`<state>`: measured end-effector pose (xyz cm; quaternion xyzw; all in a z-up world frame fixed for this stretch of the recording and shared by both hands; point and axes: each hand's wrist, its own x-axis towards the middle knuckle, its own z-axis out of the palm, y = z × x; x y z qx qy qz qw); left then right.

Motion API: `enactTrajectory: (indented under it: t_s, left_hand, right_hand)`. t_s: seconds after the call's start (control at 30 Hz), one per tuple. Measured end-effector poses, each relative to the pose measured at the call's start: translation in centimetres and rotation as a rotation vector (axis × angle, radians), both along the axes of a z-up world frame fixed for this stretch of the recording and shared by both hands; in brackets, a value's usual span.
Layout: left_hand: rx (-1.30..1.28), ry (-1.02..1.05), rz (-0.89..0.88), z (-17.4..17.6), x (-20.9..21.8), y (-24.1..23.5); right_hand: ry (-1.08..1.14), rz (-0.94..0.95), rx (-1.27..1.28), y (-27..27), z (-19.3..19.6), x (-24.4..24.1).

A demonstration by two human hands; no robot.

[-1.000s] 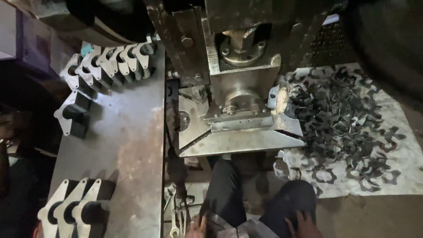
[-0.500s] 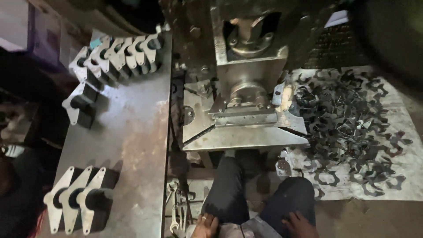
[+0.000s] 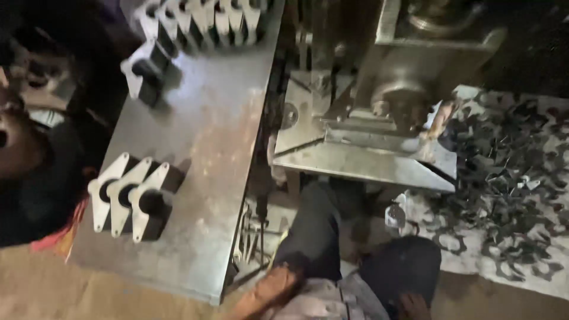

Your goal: Operating a mechanical press to shape or punch metal parts.

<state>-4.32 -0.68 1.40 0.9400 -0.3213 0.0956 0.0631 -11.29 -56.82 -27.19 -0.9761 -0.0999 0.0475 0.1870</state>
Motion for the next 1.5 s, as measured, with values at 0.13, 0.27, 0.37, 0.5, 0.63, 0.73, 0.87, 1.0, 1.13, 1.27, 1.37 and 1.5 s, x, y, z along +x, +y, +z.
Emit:
enactTrajectory:
  t_s: [0.13,0.27,0.37,0.5,0.63,0.73,0.87,1.0,1.13,1.27,1.37,1.5]
  left_hand:
    - [-0.010,0.025,-0.053,-4.3,0.2,0.7]
    - [0.052,0.201,-0.124,-2.2,0.7,1.2]
    - [0.082,0.290,-0.088,1.3,2.1,0.3]
    - [0.182,0.423,0.010,12.6,5.4,0.1]
    - [0.262,0.382,0.070,14.5,7.0,1.7]
    - [0.291,0.399,0.107,15.0,7.7,2.7]
    - [0.204,0.383,0.078,15.1,8.3,3.4]
    - [0.131,0.169,-0.001,15.2,10.6,4.8]
    - [0.115,0.148,-0.021,14.7,13.0,6.0]
    - [0.128,0.301,-0.063,14.0,14.1,6.8]
    - [0.100,0.242,-0.079,12.8,14.4,7.2]
    - [-0.011,0.200,-0.054,13.1,14.0,7.6]
  right_hand:
    - [-0.030,0.258,-0.074,1.3,-4.1,5.2]
    - [-0.097,0.102,0.039,3.9,-4.5,2.3]
    - [-0.166,0.007,0.114,2.8,-3.4,1.5]
    - [-0.248,-0.119,0.217,6.3,6.3,4.9]
    - [-0.261,-0.100,0.206,8.5,11.1,5.3]
    - [-0.149,-0.243,0.181,11.5,17.8,5.3]
    - [0.050,-0.290,0.121,10.7,17.2,5.2]
    - [-0.449,-0.255,0.235,8.7,12.1,3.8]
    - [0.198,-0.351,-0.090,10.4,17.6,7.3]
    - [0.151,-0.291,-0.209,13.3,22.1,7.9]
    - [0.270,-0.242,-0.304,14.5,22.7,9.9]
    - [0.465,-0.202,-0.413,15.4,21.3,11.8]
